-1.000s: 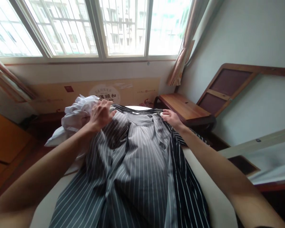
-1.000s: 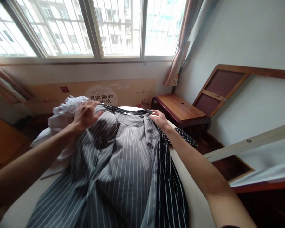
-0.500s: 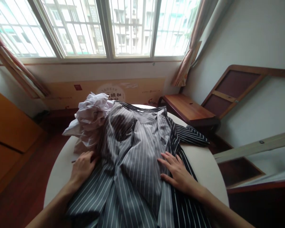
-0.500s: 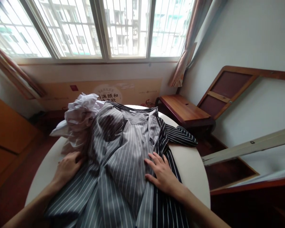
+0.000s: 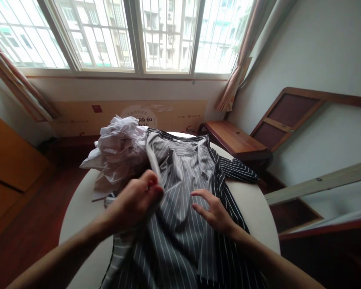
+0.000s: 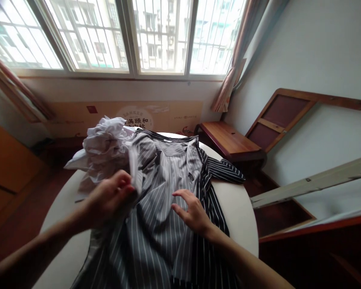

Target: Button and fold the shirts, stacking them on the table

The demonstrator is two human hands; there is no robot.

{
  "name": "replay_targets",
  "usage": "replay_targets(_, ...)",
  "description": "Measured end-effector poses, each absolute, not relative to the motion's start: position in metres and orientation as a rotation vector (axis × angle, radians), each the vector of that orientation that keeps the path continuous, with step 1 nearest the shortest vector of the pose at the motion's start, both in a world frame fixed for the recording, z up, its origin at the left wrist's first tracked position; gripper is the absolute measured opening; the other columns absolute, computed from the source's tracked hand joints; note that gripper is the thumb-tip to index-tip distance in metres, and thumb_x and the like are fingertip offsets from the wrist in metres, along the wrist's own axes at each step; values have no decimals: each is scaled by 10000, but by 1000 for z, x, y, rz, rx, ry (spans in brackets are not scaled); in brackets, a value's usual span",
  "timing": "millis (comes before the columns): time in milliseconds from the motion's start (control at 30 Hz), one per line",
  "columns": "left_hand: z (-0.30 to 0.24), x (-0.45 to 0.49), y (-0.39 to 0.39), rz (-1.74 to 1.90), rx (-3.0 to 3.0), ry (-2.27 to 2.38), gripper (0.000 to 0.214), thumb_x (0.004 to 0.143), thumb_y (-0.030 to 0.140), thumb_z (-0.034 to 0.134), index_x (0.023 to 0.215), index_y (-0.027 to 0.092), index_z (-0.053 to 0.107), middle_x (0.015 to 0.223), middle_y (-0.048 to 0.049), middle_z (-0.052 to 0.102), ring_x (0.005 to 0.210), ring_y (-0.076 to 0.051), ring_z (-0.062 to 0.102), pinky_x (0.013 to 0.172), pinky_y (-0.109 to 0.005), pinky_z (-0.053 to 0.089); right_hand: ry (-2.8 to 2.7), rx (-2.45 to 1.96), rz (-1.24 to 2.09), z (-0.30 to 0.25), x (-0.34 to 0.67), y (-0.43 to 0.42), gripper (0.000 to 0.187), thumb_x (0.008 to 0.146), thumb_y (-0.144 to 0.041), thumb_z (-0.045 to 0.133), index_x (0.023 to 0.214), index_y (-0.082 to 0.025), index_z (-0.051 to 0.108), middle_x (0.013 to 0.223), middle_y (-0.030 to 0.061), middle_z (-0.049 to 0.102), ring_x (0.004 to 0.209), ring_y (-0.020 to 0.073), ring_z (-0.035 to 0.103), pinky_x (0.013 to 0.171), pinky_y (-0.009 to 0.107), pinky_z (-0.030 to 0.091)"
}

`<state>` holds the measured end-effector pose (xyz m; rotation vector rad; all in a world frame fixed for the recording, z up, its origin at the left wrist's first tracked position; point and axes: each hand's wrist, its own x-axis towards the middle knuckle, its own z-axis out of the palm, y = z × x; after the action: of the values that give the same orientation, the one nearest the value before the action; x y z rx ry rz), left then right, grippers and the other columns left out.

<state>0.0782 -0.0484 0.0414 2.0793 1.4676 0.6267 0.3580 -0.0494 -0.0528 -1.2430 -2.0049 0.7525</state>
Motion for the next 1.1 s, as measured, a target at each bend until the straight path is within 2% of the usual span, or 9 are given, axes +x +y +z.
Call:
replay_targets(100,23,123,-70,138,2255,917,475,806,522,515,1219,290,485,1111,-70,625,889,-219,619,731,-333,459,-1870,-1212,947,-56,346,-45,292,840,-297,541,1118,-218,580,1103,81,627,1028,224,592,925,426,469)
replay_targets(167,4,130,-76,-49,2331,839,619,752,556,582,1292,286,441,1208,-103,575,945,-262,614,755,-366,456,-1814,-1214,1064,-63,344,-42,338,834,-252,520,1167,-204,551,1115,85,624,986,208,607,899,412,488)
replay_targets(300,-22,107,-77,-80,2478,1199,643,660,605,653,1168,225,550,1033,-115,612,936,-311,577,795,-428,421,-1829,-1284,1145,-71,347,-38,454,819,-210,500,1271,-195,473,1188,108,581,932,197,610,832,402,519)
replay_targets(433,-33,84,-85,-21,2440,1453,633,581,681,665,989,202,599,974,-103,609,930,-313,541,809,-449,396,-2118,-1283,861,-64,345,-32,453,829,-298,559,1272,-222,503,1320,115,480,1159,256,498,980,464,415)
replay_targets(533,-42,83,-97,-156,2381,1328,377,662,520,684,861,213,595,899,-62,635,844,-257,570,751,-386,410,-2382,-1221,723,-61,334,-29,470,817,-370,598,1266,-246,530,1403,108,403,1285,298,361,1046,500,323)
replay_targets(633,-40,88,-109,-265,2434,1177,87,764,283,598,814,212,590,802,-23,652,751,-200,598,730,-337,413,-2550,-1163,631,-63,323,-33,435,808,-311,607,1230,-215,563,1344,116,464,1252,295,386,1039,485,328)
replay_targets(833,10,96,-126,-435,2486,786,124,829,158,500,851,202,613,644,-13,635,558,-168,584,515,-262,382,-2455,-1140,641,-53,338,-32,295,840,-236,551,1132,-206,583,1161,76,588,1074,204,546,944,357,431)
replay_targets(967,26,110,-107,-284,2293,416,283,826,202,559,1105,197,603,879,-55,698,737,-189,652,608,-266,475,-1991,-1802,163,-39,378,-3,380,870,-436,510,1129,-160,548,1089,133,616,959,270,610,822,395,461)
replay_targets(1100,-1,133,-69,121,2128,478,514,869,441,527,1333,237,444,1237,-72,594,1091,-191,578,912,-319,469,-1954,-2209,136,-48,408,11,498,838,-504,527,1184,-148,503,963,147,676,879,321,651,743,399,454)
